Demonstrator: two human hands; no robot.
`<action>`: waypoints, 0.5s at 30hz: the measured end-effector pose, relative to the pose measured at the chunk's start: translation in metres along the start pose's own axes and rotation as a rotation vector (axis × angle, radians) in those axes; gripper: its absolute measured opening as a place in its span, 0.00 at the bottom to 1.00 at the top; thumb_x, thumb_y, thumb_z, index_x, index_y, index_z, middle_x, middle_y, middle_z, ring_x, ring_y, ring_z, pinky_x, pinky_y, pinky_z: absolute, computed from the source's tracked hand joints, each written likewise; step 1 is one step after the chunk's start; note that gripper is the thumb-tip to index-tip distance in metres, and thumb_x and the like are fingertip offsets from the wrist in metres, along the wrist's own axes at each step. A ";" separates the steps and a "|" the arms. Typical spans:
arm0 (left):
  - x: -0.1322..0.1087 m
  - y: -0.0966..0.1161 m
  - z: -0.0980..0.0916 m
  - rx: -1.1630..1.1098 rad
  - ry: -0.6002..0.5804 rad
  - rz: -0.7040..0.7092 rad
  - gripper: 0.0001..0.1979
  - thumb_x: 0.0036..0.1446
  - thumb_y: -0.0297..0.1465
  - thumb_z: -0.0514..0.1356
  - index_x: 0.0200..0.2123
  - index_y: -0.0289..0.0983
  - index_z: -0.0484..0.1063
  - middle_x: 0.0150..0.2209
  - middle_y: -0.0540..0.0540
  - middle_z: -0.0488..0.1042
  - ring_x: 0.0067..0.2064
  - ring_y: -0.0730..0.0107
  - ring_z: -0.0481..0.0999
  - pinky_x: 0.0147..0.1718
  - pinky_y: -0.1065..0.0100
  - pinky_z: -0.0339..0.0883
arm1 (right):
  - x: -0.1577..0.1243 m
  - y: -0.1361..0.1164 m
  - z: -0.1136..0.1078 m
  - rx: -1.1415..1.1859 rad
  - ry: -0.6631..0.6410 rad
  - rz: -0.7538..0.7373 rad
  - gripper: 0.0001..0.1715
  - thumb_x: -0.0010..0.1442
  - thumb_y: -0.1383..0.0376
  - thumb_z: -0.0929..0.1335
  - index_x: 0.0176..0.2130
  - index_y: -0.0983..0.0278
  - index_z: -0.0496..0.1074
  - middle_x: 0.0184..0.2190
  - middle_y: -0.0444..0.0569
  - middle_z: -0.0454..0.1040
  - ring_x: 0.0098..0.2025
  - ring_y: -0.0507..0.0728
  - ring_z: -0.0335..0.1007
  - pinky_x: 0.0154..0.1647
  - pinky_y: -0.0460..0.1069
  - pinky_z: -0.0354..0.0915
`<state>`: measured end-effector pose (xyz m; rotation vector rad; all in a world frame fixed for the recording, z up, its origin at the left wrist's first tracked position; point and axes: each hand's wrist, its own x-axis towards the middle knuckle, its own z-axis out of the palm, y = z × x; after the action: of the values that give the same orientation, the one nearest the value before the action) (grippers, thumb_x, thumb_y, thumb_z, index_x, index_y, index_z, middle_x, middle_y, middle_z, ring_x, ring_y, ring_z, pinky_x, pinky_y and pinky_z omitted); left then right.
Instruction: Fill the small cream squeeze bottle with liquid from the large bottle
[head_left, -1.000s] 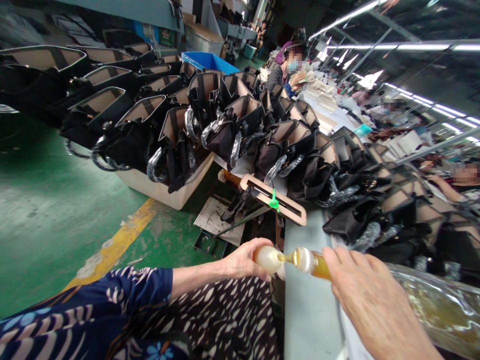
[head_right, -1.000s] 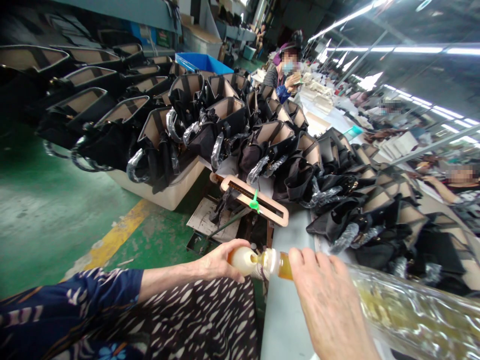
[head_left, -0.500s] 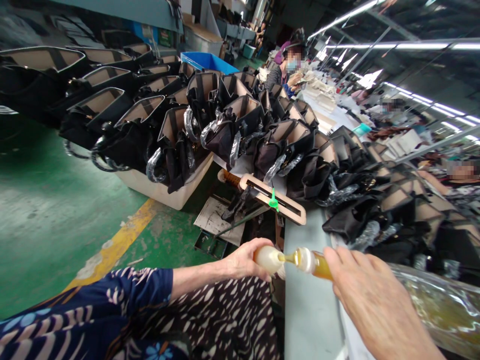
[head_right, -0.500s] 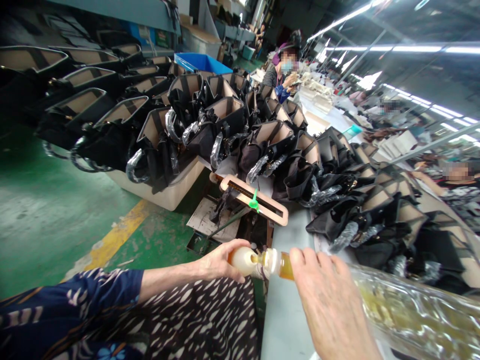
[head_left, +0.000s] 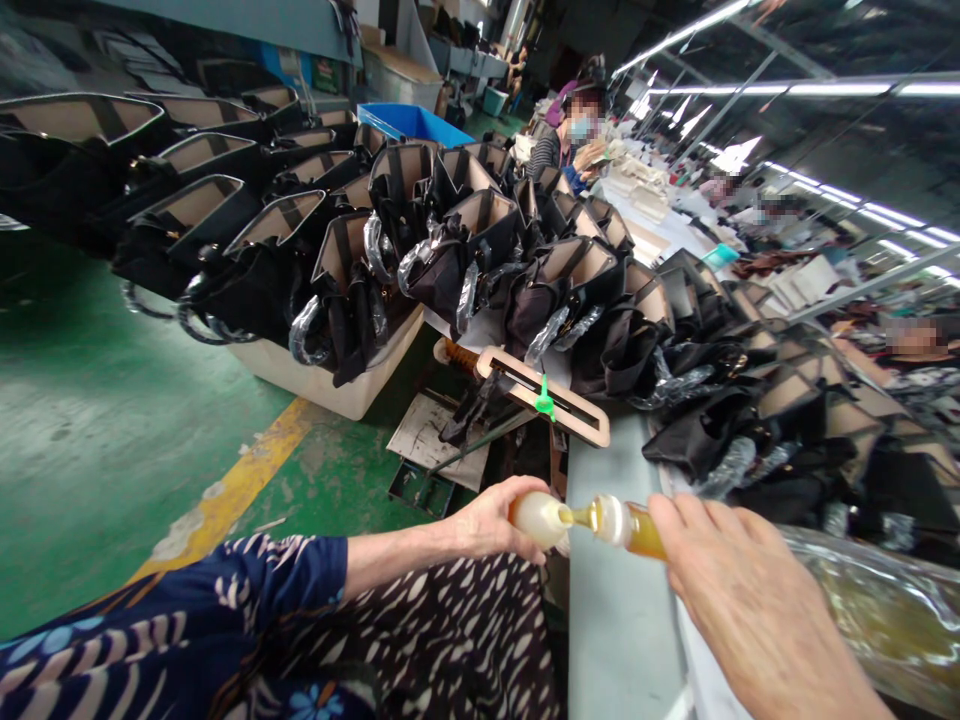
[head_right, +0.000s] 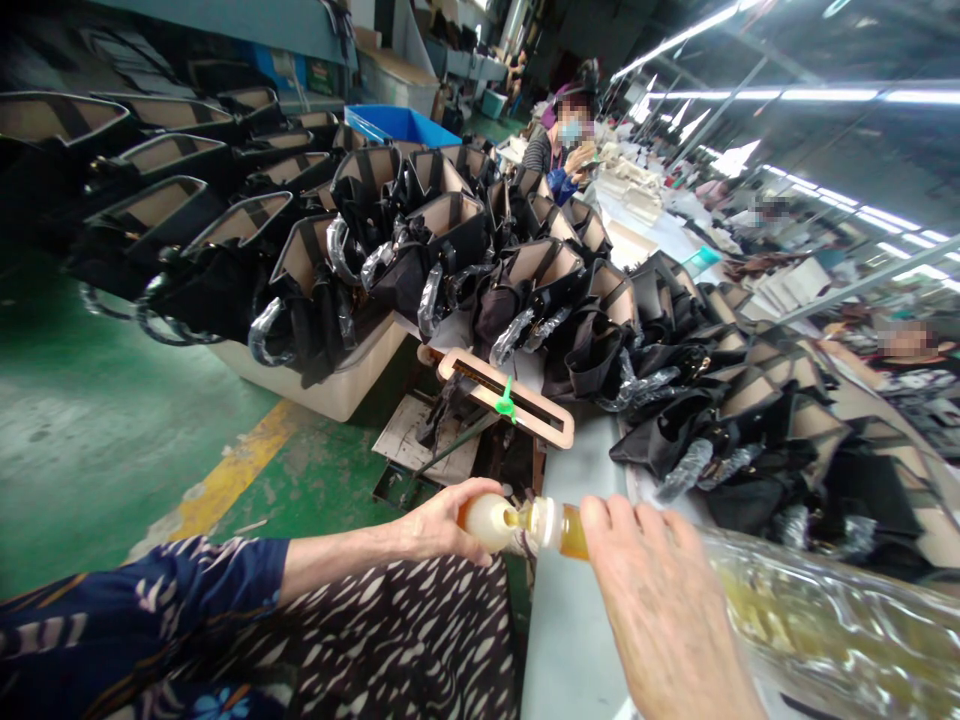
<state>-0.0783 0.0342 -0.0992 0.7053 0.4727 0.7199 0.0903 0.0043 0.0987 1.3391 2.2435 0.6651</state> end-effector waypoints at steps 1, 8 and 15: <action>0.000 0.000 0.000 -0.004 -0.001 -0.004 0.43 0.25 0.21 0.73 0.51 0.37 0.67 0.43 0.45 0.70 0.40 0.65 0.72 0.43 0.63 0.67 | 0.000 0.000 0.001 -0.006 -0.002 0.003 0.28 0.34 0.79 0.71 0.36 0.62 0.65 0.33 0.48 0.68 0.34 0.61 0.62 0.37 0.55 0.57; -0.002 0.004 0.002 0.015 -0.022 -0.016 0.43 0.26 0.22 0.74 0.51 0.38 0.66 0.42 0.46 0.70 0.39 0.67 0.71 0.43 0.64 0.65 | -0.003 0.003 0.002 -0.007 -0.012 -0.015 0.24 0.42 0.76 0.71 0.39 0.62 0.65 0.34 0.48 0.68 0.35 0.61 0.62 0.38 0.55 0.56; 0.001 0.001 0.001 0.022 -0.029 0.010 0.43 0.26 0.23 0.75 0.50 0.37 0.66 0.42 0.46 0.70 0.39 0.67 0.71 0.42 0.64 0.65 | -0.002 0.002 -0.001 0.001 0.003 -0.022 0.20 0.45 0.75 0.71 0.38 0.62 0.65 0.32 0.47 0.67 0.35 0.62 0.62 0.38 0.56 0.56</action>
<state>-0.0773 0.0350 -0.0978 0.7383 0.4519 0.7137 0.0920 0.0037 0.1007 1.3121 2.2582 0.6589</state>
